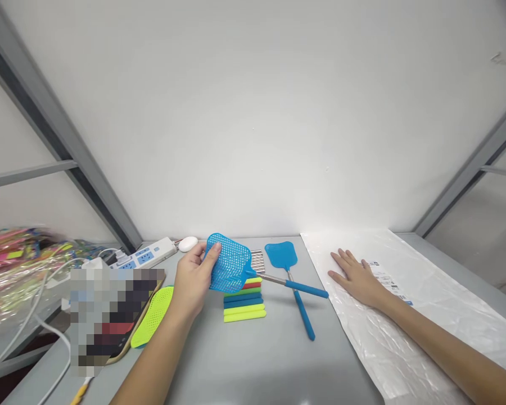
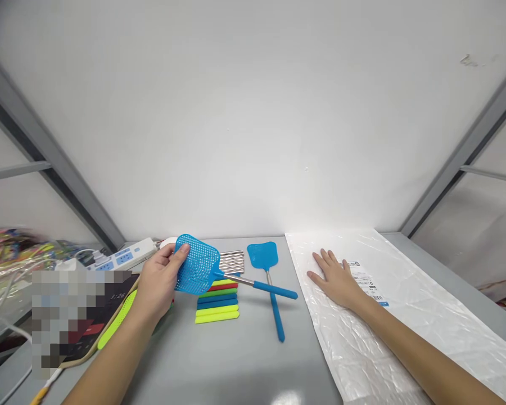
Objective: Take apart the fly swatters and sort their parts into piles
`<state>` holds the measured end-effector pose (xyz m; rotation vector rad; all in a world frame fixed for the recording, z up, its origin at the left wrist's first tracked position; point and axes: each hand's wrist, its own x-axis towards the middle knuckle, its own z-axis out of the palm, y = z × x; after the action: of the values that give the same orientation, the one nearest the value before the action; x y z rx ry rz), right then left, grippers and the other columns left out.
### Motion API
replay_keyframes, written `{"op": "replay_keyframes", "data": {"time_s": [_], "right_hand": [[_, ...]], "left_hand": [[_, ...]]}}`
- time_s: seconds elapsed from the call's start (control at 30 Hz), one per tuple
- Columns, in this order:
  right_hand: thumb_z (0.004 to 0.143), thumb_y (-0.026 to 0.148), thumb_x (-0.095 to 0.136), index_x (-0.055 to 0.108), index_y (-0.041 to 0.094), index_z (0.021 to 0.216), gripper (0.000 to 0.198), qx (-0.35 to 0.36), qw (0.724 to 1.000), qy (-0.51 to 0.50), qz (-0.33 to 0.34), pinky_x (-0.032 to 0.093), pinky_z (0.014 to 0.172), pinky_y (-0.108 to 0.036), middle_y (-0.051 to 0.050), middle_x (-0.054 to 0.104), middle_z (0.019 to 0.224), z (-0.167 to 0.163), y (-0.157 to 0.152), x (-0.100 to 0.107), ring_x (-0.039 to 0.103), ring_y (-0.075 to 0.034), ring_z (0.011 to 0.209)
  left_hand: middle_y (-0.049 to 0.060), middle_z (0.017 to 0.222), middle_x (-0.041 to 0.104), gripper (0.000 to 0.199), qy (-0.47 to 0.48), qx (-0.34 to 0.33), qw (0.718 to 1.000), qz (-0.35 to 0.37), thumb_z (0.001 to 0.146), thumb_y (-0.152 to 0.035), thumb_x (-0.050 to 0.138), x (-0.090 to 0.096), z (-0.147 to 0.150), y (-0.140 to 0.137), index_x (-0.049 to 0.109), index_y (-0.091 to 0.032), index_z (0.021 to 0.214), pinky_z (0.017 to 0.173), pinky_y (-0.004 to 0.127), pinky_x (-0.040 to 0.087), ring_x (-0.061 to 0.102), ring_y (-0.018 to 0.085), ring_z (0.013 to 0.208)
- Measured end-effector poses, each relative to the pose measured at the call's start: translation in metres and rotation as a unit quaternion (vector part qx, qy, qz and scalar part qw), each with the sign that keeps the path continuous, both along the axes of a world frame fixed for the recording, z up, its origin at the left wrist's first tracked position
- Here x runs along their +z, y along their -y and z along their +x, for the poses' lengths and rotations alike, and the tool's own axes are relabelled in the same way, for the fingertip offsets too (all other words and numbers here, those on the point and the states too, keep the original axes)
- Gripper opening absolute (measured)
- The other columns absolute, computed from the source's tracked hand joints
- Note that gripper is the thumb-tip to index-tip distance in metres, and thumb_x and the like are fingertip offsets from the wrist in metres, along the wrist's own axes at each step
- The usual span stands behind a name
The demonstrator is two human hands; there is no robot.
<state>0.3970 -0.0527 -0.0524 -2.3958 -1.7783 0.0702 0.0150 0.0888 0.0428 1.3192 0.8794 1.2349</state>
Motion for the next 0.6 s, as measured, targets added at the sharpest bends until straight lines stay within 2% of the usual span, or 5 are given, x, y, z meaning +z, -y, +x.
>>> {"op": "replay_keyframes", "data": {"time_s": [0.2,0.27,0.4,0.5,0.6], "right_hand": [[0.094,0.061,0.029,0.043,0.023,0.141,0.062,0.017,0.999,-0.009,0.032,0.013,0.114,-0.060,-0.010,0.025,0.157,-0.007,-0.003,0.011,0.017,-0.032,0.145],[0.095,0.057,0.032,0.054,0.025,0.128,0.051,0.038,0.994,-0.050,0.091,0.016,0.114,-0.059,-0.009,0.036,0.153,-0.020,-0.005,0.031,0.027,-0.031,0.142],[0.097,0.050,0.035,0.058,0.032,0.118,0.036,0.086,0.954,-0.221,0.186,0.041,0.101,-0.043,-0.003,0.059,0.132,-0.065,-0.010,0.091,0.051,-0.025,0.123],[0.095,0.050,0.041,0.062,0.032,0.113,0.033,0.177,0.940,-0.271,0.106,0.047,0.086,-0.039,-0.004,0.066,0.114,-0.107,-0.017,0.128,0.060,-0.025,0.106],[0.094,0.049,0.044,0.065,0.029,0.106,0.031,0.256,0.924,-0.283,0.033,0.045,0.069,-0.034,-0.004,0.069,0.098,-0.144,-0.028,0.140,0.061,-0.022,0.085]], "left_hand": [[0.000,0.077,0.069,0.042,0.005,0.006,1.000,-0.015,0.072,-0.055,0.073,-0.003,0.004,0.000,0.065,-0.018,0.091,0.057,0.023,0.050,0.062,0.015,0.063],[0.000,0.076,0.068,0.040,0.004,0.020,1.000,-0.011,0.072,-0.054,0.073,-0.004,0.004,-0.001,0.065,-0.018,0.089,0.057,0.022,0.050,0.062,0.014,0.062],[0.000,0.078,0.067,0.037,-0.014,0.042,0.999,0.016,0.076,-0.051,0.070,-0.005,0.006,0.000,0.065,-0.017,0.088,0.058,0.021,0.049,0.060,0.013,0.064],[0.000,0.078,0.066,0.035,-0.016,0.048,0.998,0.025,0.078,-0.050,0.069,-0.002,0.008,0.003,0.064,-0.018,0.088,0.060,0.022,0.049,0.060,0.013,0.066],[-0.001,0.077,0.066,0.033,-0.002,0.041,0.999,0.031,0.080,-0.050,0.068,0.003,0.010,0.009,0.063,-0.019,0.089,0.061,0.022,0.050,0.061,0.014,0.067]]}}
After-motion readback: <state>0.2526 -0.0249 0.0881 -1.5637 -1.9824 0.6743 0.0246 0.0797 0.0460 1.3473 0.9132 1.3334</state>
